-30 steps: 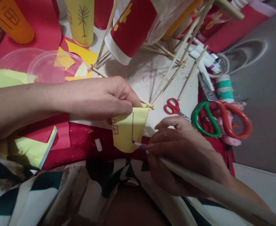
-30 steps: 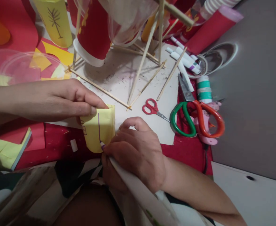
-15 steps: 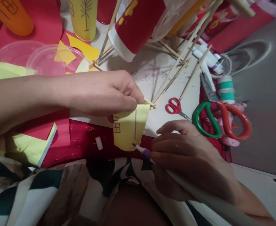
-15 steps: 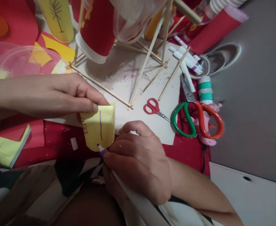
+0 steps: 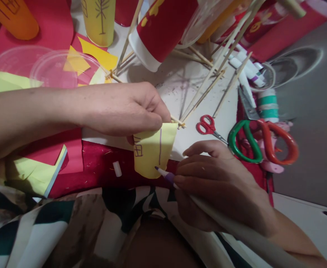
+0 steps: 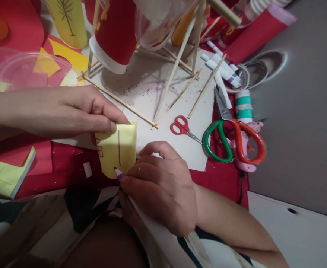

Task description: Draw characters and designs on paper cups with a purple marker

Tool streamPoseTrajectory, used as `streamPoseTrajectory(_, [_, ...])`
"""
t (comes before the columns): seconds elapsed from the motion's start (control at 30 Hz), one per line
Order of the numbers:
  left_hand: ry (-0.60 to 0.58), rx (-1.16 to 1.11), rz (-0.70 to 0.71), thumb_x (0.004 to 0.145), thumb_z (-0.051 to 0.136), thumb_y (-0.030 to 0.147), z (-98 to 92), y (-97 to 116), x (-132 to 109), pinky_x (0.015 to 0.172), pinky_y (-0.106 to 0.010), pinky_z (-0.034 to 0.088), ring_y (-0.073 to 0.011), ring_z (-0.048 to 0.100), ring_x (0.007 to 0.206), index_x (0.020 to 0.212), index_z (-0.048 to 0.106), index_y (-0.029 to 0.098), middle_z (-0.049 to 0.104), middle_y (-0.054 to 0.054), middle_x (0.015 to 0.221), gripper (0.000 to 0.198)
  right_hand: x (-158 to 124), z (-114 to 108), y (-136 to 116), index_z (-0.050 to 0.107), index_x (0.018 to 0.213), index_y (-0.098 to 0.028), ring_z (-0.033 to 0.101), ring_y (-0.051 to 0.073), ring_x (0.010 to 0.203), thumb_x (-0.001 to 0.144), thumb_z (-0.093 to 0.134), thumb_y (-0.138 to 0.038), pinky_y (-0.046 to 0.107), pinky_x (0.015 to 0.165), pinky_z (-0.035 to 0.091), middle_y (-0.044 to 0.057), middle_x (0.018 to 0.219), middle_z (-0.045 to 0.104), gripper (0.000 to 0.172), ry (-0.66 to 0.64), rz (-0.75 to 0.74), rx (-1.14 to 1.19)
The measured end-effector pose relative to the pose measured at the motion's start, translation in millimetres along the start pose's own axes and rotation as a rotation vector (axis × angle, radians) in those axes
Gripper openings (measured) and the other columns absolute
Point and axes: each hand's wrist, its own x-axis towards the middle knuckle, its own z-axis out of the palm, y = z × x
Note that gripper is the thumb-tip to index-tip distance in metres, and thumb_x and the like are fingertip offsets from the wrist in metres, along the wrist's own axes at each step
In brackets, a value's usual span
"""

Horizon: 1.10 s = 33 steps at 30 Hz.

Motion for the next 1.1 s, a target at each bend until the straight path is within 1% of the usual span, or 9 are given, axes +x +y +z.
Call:
streamPoseTrajectory(0.1, [-0.013, -0.006, -0.036, 0.097, 0.047, 0.018, -0.5, 5.2, -0.6, 0.062, -0.020, 0.033, -0.0037, 0.041, 0.058, 0.086, 0.071, 0.007, 0.050, 0.006, 0.058, 0.028, 1.0, 0.8, 0.3, 0.064, 0.089, -0.019, 0.071, 0.011, 0.063, 0.090, 0.064, -0.012, 0.039, 0.078, 0.058, -0.002, 0.075, 0.076, 0.007, -0.011, 0.001, -0.016])
streamPoseTrajectory(0.2, [-0.066, -0.005, -0.035, 0.100, 0.045, 0.017, -1.7, 7.7, -1.0, 0.058, -0.021, 0.030, -0.0038, 0.039, 0.058, 0.089, 0.073, 0.007, 0.049, 0.006, 0.060, 0.032, 0.2, 2.3, 0.2, 0.064, 0.087, -0.021, 0.069, 0.011, 0.062, 0.089, 0.062, -0.010, 0.040, 0.079, 0.058, -0.003, 0.075, 0.075, 0.011, -0.028, 0.020, -0.029])
streamPoseTrajectory(0.3, [-0.054, -0.047, -0.063, 0.101, 0.045, 0.016, -1.0, 8.4, -1.7, 0.057, -0.022, 0.028, -0.0034, 0.038, 0.057, 0.089, 0.074, 0.007, 0.046, 0.007, 0.060, 0.032, -0.8, 2.9, 0.5, 0.064, 0.088, -0.020, 0.072, 0.011, 0.067, 0.088, 0.061, -0.007, 0.039, 0.081, 0.057, -0.002, 0.078, 0.077, 0.013, -0.026, 0.018, -0.013])
streamPoseTrajectory(0.37, [-0.035, -0.077, -0.078, 0.101, 0.046, 0.016, 0.3, 8.4, -2.3, 0.057, -0.022, 0.027, -0.0033, 0.037, 0.056, 0.087, 0.073, 0.007, 0.047, 0.007, 0.059, 0.032, -0.6, 2.7, 0.8, 0.064, 0.090, -0.019, 0.072, 0.011, 0.066, 0.089, 0.063, -0.009, 0.040, 0.080, 0.058, -0.001, 0.079, 0.077, 0.011, -0.035, 0.016, -0.010])
streamPoseTrajectory(0.5, [0.005, -0.077, -0.072, 0.099, 0.049, 0.019, 1.9, 7.3, -2.9, 0.063, -0.022, 0.034, -0.0050, 0.038, 0.059, 0.088, 0.072, 0.008, 0.049, 0.006, 0.058, 0.028, 1.2, 2.0, 0.8, 0.062, 0.090, -0.022, 0.069, 0.011, 0.060, 0.092, 0.062, -0.013, 0.040, 0.075, 0.059, -0.004, 0.073, 0.075, 0.009, -0.030, 0.015, -0.040])
streamPoseTrajectory(0.67, [0.034, -0.056, -0.082, 0.096, 0.051, 0.021, 2.7, 5.4, -3.4, 0.072, -0.022, 0.040, -0.0074, 0.046, 0.066, 0.087, 0.071, 0.009, 0.052, 0.005, 0.061, 0.024, 3.1, 0.0, 1.4, 0.060, 0.089, -0.024, 0.069, 0.011, 0.058, 0.091, 0.059, -0.012, 0.039, 0.076, 0.059, -0.005, 0.070, 0.075, 0.012, -0.059, 0.014, -0.049])
streamPoseTrajectory(0.83, [0.043, -0.015, -0.046, 0.094, 0.049, 0.023, 1.7, 3.3, -2.8, 0.074, -0.021, 0.040, -0.0085, 0.054, 0.073, 0.084, 0.070, 0.009, 0.052, 0.005, 0.061, 0.027, 2.4, -1.4, 2.3, 0.062, 0.093, -0.023, 0.074, 0.012, 0.065, 0.089, 0.061, -0.011, 0.039, 0.077, 0.059, -0.003, 0.077, 0.078, 0.013, -0.021, 0.005, -0.034])
streamPoseTrajectory(0.93, [0.031, 0.015, -0.009, 0.093, 0.047, 0.023, 0.0, 0.3, -1.5, 0.078, -0.021, 0.040, -0.0096, 0.057, 0.079, 0.085, 0.071, 0.009, 0.053, 0.005, 0.061, 0.029, 1.4, -1.8, 2.5, 0.061, 0.093, -0.023, 0.073, 0.011, 0.063, 0.088, 0.061, -0.010, 0.039, 0.078, 0.060, -0.004, 0.076, 0.078, 0.014, 0.004, 0.016, -0.030])
streamPoseTrajectory(1.1, [0.037, 0.032, 0.012, 0.091, 0.048, 0.027, -2.2, -3.1, 0.2, 0.074, -0.018, 0.041, -0.0100, 0.060, 0.078, 0.081, 0.068, 0.010, 0.052, 0.005, 0.060, 0.027, 2.0, -3.8, 2.8, 0.061, 0.093, -0.022, 0.073, 0.011, 0.061, 0.086, 0.063, -0.009, 0.037, 0.078, 0.060, -0.003, 0.074, 0.076, 0.014, 0.024, 0.002, -0.034])
